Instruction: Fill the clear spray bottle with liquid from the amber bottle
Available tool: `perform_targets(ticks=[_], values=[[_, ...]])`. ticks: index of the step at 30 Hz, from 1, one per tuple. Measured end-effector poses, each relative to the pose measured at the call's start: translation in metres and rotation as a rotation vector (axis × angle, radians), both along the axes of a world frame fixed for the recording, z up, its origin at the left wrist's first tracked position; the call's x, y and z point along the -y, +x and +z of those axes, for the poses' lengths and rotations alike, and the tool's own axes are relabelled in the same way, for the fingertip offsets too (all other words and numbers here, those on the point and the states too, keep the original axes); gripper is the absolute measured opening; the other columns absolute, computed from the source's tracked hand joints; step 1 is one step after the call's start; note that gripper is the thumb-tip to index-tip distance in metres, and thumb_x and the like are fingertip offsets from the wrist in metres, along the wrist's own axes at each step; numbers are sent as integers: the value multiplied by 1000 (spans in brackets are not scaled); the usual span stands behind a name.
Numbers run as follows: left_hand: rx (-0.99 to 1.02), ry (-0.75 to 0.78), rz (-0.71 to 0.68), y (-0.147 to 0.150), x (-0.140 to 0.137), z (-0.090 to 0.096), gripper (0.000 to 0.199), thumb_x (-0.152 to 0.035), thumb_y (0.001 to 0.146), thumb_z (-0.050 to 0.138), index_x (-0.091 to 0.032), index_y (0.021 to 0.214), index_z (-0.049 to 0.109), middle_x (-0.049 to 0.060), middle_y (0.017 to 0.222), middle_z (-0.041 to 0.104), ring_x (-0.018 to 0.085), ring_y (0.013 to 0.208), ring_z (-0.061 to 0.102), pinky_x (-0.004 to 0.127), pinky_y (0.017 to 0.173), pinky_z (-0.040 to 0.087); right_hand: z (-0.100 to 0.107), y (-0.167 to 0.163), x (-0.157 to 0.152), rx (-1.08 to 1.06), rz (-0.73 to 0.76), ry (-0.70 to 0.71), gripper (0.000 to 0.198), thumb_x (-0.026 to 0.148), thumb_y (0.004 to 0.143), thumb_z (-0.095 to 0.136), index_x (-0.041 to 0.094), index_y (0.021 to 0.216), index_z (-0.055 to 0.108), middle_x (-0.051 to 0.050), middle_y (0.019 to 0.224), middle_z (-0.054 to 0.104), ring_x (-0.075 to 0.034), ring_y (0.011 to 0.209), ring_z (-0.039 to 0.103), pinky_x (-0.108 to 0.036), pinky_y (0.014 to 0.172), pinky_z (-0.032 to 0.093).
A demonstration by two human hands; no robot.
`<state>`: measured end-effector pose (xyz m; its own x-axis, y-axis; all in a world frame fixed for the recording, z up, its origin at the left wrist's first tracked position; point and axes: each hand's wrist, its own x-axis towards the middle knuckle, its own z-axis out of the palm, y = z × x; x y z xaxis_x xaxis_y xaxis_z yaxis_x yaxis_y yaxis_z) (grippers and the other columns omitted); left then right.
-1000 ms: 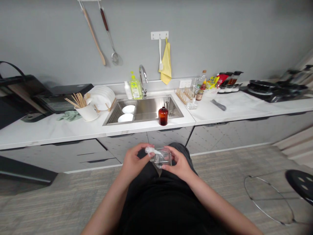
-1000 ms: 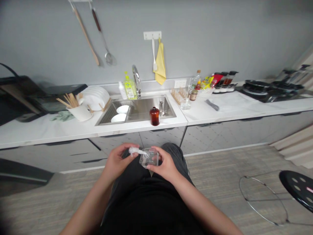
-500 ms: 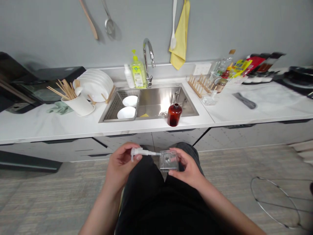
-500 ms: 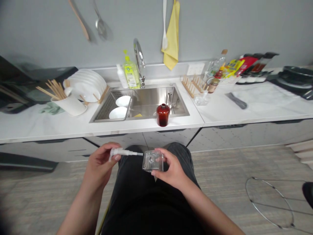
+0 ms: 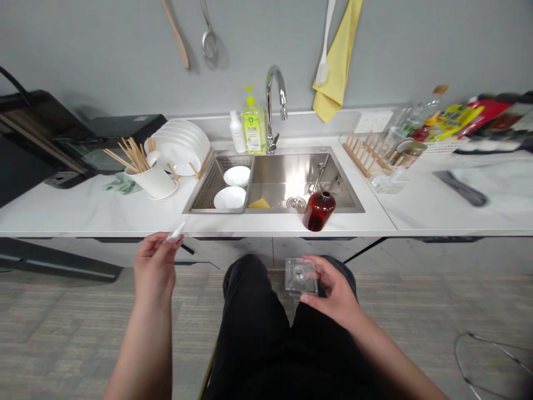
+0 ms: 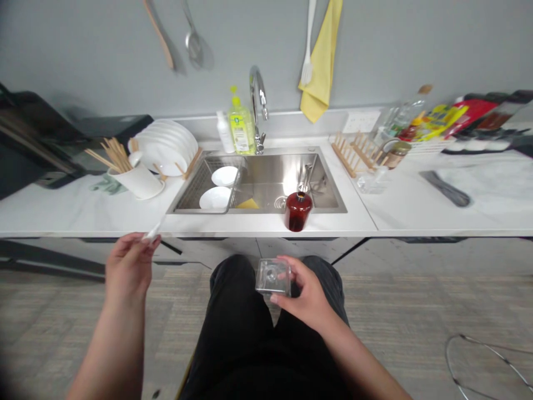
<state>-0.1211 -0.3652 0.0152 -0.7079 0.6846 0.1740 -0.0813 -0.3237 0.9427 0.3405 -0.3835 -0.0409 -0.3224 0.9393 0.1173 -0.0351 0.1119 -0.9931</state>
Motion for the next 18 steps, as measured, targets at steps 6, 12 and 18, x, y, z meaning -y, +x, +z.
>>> perform_targets(ticks=[6, 12, 18], values=[[-129, -162, 176, -79, -37, -16, 38, -24, 73, 91, -20, 82, 54, -5, 86, 62, 17, 86, 76, 39, 94, 69, -10, 2, -1, -8, -33, -18, 82, 43, 86, 106, 29, 157, 68, -18, 155, 77, -40, 137, 80, -56, 114, 69], [-459, -443, 301, -110, -71, -12, 24, -18, 79, 95, -17, 82, 71, -5, 79, 62, 16, 80, 58, 35, 95, 57, -5, 4, -1, 7, -27, -36, 80, 43, 88, 104, 31, 158, 67, -17, 156, 77, -39, 134, 82, -57, 113, 70], [-995, -611, 295, -112, -108, -16, 13, -22, 86, 83, -16, 86, 73, 0, 87, 53, 23, 90, 53, 41, 102, 50, -3, -2, -7, -2, -51, -48, 80, 46, 86, 105, 31, 156, 69, -18, 157, 77, -39, 131, 82, -56, 108, 72]])
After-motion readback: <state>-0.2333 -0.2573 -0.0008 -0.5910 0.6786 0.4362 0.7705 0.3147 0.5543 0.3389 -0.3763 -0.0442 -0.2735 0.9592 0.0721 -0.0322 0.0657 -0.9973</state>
